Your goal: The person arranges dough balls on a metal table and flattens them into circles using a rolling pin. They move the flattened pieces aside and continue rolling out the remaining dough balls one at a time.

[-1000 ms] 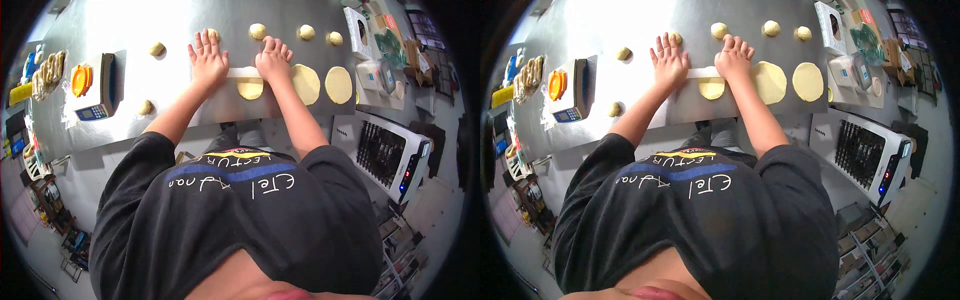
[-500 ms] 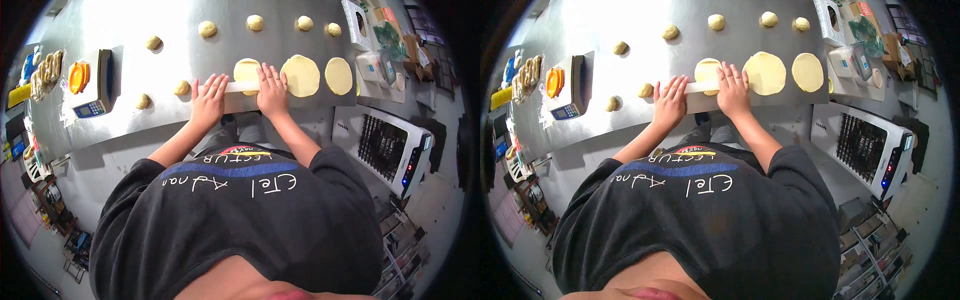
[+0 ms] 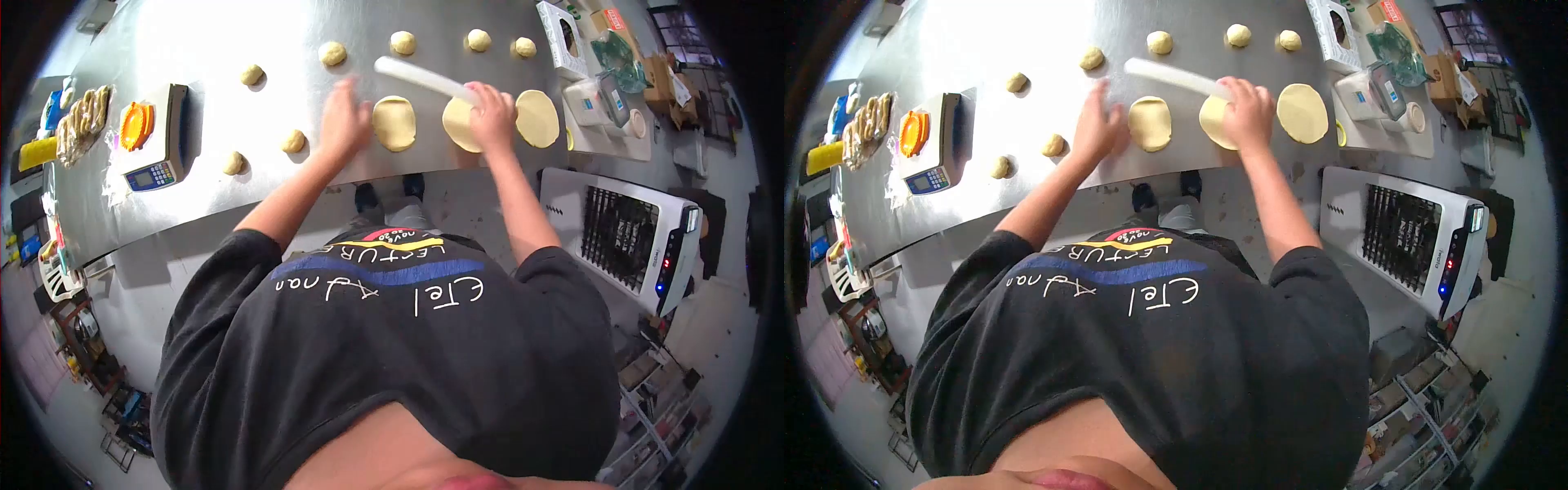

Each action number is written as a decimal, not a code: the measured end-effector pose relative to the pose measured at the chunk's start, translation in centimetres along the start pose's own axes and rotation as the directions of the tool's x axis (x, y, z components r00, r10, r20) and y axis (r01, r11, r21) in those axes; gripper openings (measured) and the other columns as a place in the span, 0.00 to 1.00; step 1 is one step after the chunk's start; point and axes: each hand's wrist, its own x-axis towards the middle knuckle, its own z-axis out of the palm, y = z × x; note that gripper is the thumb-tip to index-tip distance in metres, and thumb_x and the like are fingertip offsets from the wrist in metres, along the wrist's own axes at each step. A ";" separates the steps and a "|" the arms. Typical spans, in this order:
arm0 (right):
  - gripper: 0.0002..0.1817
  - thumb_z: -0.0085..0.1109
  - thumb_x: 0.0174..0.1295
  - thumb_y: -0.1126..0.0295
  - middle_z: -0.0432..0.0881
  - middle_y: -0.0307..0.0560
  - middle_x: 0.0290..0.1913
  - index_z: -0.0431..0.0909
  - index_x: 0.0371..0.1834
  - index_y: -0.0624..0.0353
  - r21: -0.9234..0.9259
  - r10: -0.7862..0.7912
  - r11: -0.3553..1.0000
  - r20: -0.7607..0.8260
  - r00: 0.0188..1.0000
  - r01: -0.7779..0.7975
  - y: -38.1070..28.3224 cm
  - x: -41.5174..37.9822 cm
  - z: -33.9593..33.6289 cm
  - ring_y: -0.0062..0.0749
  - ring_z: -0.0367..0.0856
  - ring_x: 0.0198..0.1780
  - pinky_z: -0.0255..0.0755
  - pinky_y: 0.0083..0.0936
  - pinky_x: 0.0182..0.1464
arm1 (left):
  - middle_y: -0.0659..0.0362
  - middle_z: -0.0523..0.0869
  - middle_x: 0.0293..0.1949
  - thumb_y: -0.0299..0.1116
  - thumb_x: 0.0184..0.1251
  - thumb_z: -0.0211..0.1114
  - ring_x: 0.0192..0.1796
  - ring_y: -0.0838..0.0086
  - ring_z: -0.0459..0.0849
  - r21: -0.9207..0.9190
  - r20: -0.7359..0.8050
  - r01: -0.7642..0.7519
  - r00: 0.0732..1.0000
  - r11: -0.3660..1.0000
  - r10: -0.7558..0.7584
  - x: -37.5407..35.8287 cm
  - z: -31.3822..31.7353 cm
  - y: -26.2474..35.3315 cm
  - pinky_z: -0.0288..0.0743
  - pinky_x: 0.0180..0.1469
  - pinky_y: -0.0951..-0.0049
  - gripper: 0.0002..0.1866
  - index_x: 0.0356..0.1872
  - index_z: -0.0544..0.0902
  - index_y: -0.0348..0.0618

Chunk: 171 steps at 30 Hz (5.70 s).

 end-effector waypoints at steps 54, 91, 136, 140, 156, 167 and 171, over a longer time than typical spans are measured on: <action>0.27 0.59 0.48 0.68 0.72 0.43 0.54 0.74 0.55 0.37 -0.014 -0.032 0.999 0.206 0.978 0.035 9.4 4.5 0.9 0.46 0.66 0.59 0.51 0.50 0.68 | 0.55 0.81 0.44 0.34 0.62 0.62 0.42 0.68 0.81 -0.257 0.284 0.610 0.789 0.750 -0.545 -4.0 1.1 0.6 0.76 0.45 0.69 0.21 0.56 0.75 0.40; 0.15 0.56 0.51 0.65 0.81 0.31 0.46 0.85 0.43 0.39 0.032 0.003 0.999 0.336 0.942 -0.015 -7.5 -3.1 5.6 0.35 0.73 0.50 0.62 0.39 0.50 | 0.60 0.84 0.45 0.39 0.61 0.59 0.53 0.64 0.78 0.059 0.311 -0.194 0.936 0.979 0.167 0.5 0.5 -2.7 0.63 0.59 0.60 0.12 0.42 0.87 0.52; 0.36 0.41 0.57 0.83 0.74 0.62 0.56 0.49 0.73 0.59 0.529 0.102 0.744 0.514 0.852 -0.408 -6.0 -5.0 3.0 0.43 0.81 0.47 0.74 0.33 0.55 | 0.52 0.70 0.60 0.54 0.49 0.68 0.64 0.54 0.66 0.216 0.208 -0.239 0.959 0.947 0.194 -3.7 2.5 0.5 0.57 0.67 0.54 0.41 0.64 0.70 0.43; 0.37 0.42 0.57 0.84 0.74 0.62 0.55 0.47 0.73 0.59 0.535 0.096 0.751 0.491 0.866 -0.387 -5.8 -5.1 3.1 0.44 0.81 0.47 0.74 0.34 0.54 | 0.52 0.70 0.60 0.51 0.49 0.69 0.64 0.54 0.66 0.227 0.238 -0.265 0.948 0.937 0.211 -3.7 2.6 -0.4 0.56 0.67 0.54 0.39 0.63 0.70 0.43; 0.51 0.49 0.50 0.82 0.39 0.65 0.74 0.28 0.75 0.58 0.679 -0.017 0.686 0.375 0.927 -0.262 -7.7 -9.2 3.5 0.61 0.55 0.72 0.55 0.42 0.72 | 0.54 0.71 0.60 0.57 0.50 0.69 0.63 0.55 0.67 0.219 0.263 -0.288 0.937 0.932 0.228 -3.1 1.9 0.5 0.57 0.66 0.55 0.40 0.62 0.71 0.44; 0.49 0.43 0.48 0.85 0.42 0.64 0.73 0.31 0.74 0.59 0.670 0.054 0.698 0.305 0.951 -0.254 -5.6 -7.4 0.4 0.64 0.56 0.71 0.54 0.45 0.72 | 0.55 0.73 0.58 0.56 0.49 0.70 0.62 0.58 0.66 0.253 0.138 -0.221 0.972 0.942 0.191 -3.5 3.3 1.6 0.52 0.67 0.54 0.37 0.58 0.74 0.45; 0.47 0.43 0.46 0.87 0.44 0.63 0.72 0.36 0.74 0.59 0.639 0.044 0.746 0.235 0.971 -0.189 -4.0 -7.0 -0.3 0.63 0.53 0.72 0.52 0.46 0.73 | 0.56 0.72 0.59 0.55 0.50 0.69 0.63 0.57 0.64 0.308 0.131 -0.141 0.986 0.941 0.105 -3.5 3.5 2.4 0.51 0.68 0.55 0.34 0.56 0.75 0.48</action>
